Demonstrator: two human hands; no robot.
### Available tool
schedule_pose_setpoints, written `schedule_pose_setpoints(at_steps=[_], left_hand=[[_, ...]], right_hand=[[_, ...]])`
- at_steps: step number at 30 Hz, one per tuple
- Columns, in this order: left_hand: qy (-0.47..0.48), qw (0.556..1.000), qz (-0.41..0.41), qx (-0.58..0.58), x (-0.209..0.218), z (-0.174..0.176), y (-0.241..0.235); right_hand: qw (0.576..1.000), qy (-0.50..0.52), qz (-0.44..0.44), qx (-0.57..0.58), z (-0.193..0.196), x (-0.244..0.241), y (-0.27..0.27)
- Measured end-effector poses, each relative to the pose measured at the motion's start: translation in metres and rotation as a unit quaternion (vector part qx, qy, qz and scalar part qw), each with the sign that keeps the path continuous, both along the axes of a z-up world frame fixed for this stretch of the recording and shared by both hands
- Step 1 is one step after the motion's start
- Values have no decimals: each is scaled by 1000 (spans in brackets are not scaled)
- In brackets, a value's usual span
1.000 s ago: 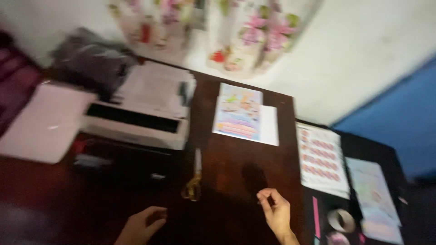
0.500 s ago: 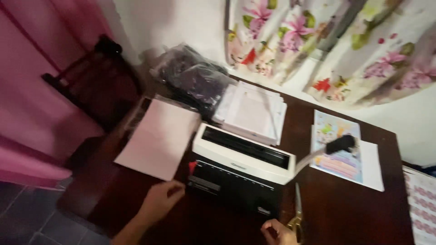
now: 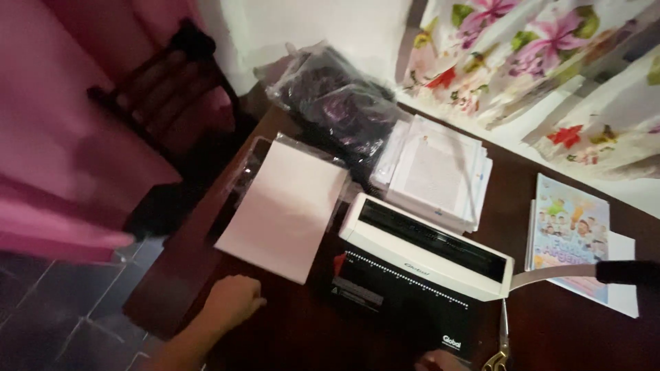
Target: Organizing and trimming printed pages and covers to prepare a book for spiral binding.
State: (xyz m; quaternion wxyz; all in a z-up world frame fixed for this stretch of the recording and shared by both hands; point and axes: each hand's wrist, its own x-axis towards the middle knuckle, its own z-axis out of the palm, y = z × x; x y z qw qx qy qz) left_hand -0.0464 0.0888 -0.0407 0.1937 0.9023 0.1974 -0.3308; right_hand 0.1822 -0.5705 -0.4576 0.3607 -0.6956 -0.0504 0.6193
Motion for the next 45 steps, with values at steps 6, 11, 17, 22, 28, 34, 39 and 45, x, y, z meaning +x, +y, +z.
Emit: schedule_pose_setpoints(at_steps=[6,11,17,22,28,34,39,45], left_hand=[[-288,742,553,-247,-14,-47,-26],[-326,612,624,-361,1,-95,-21],[-348,757,507,-222,-43,-74,-20],[-503,802,323,-12,-69,-80,30],[-495,827,237,121,-52,-81,106],[-432,892,34,126,-40,-81,128],[-306,940,150,28,-26,-78,145],[-336,914,-201,103,-10,-95,188]], right_hand=[[782,-549,222,196,427,-67,308],[663,-617,330,266,431,-74,455],[530,-746,305,261,398,-107,508],[516,-744,392,161,370,-102,512],[583,-720,343,154,387,-90,522],[696,-655,249,159,468,-95,524],[638,-683,202,291,611,-124,475],[551,-790,241,120,713,-52,369]])
